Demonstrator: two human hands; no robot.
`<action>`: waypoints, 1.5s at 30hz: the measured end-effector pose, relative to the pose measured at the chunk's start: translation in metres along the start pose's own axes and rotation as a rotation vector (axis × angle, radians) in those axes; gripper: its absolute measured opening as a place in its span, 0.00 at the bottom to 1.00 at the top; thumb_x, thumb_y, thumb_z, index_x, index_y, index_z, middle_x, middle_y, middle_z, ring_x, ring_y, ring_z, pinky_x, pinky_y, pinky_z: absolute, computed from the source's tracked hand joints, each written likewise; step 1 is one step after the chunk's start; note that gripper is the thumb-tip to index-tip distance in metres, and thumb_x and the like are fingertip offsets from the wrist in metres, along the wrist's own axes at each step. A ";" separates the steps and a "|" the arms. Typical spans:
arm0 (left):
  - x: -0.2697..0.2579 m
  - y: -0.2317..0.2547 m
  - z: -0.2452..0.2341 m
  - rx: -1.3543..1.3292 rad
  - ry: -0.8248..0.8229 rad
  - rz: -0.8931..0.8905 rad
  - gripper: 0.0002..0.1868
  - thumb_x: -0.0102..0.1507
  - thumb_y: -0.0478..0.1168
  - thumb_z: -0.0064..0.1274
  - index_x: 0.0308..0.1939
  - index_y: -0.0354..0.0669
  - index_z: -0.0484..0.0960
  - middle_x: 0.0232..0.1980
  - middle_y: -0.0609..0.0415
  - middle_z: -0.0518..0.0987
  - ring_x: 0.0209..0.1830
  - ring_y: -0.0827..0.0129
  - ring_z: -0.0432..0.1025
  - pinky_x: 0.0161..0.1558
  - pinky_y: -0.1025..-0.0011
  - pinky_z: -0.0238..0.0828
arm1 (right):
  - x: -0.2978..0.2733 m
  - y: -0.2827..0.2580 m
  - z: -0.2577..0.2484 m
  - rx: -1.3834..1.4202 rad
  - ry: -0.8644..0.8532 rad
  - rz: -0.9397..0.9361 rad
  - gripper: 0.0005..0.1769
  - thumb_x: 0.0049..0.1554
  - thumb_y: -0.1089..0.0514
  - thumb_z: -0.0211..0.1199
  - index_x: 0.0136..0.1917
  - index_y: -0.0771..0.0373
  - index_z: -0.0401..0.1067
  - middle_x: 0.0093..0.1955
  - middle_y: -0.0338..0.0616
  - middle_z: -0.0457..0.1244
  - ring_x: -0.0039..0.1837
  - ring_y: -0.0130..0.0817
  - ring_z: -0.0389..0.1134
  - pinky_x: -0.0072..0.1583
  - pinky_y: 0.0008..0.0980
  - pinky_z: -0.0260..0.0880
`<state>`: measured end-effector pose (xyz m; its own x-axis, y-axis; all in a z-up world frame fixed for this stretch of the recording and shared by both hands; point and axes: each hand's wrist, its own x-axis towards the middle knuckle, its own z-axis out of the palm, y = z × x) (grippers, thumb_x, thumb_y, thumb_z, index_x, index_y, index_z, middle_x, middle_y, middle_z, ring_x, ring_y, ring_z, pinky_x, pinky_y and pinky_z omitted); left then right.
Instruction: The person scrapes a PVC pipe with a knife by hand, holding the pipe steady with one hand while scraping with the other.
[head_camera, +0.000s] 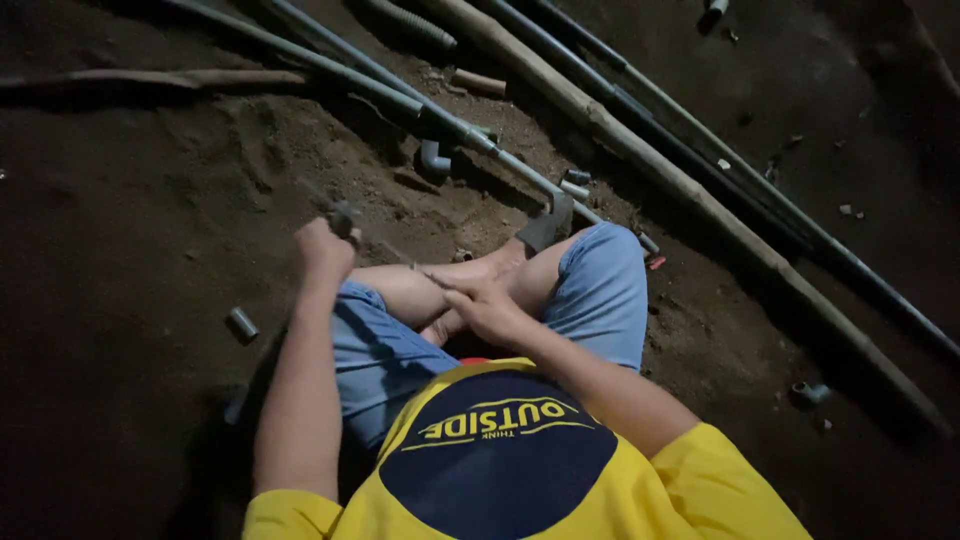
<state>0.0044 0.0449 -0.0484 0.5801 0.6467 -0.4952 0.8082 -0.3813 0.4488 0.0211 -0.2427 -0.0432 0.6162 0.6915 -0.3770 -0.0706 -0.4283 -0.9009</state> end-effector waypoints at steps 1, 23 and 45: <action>-0.015 0.009 0.000 0.004 -0.005 -0.004 0.17 0.66 0.30 0.47 0.55 0.26 0.85 0.53 0.27 0.83 0.62 0.37 0.77 0.59 0.43 0.77 | 0.010 0.003 -0.001 0.004 -0.002 0.006 0.20 0.70 0.52 0.58 0.70 0.57 0.79 0.64 0.53 0.73 0.68 0.43 0.72 0.70 0.48 0.71; -0.024 0.010 -0.026 -0.018 -0.004 0.042 0.16 0.66 0.28 0.44 0.54 0.25 0.82 0.50 0.27 0.82 0.57 0.34 0.78 0.51 0.40 0.78 | 0.007 -0.012 -0.005 0.075 -0.072 -0.093 0.21 0.71 0.56 0.55 0.74 0.57 0.74 0.73 0.48 0.67 0.77 0.39 0.62 0.78 0.50 0.58; -0.041 0.019 -0.009 0.083 -0.094 0.241 0.17 0.66 0.29 0.48 0.58 0.29 0.84 0.50 0.30 0.84 0.49 0.39 0.81 0.47 0.45 0.82 | 0.032 0.020 -0.003 -0.070 0.047 -0.067 0.23 0.69 0.53 0.58 0.76 0.55 0.72 0.71 0.56 0.68 0.75 0.47 0.64 0.76 0.46 0.63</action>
<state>-0.0050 0.0170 -0.0134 0.7603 0.4683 -0.4502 0.6492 -0.5719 0.5015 0.0418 -0.2313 -0.0726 0.6543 0.6922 -0.3047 0.0260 -0.4233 -0.9056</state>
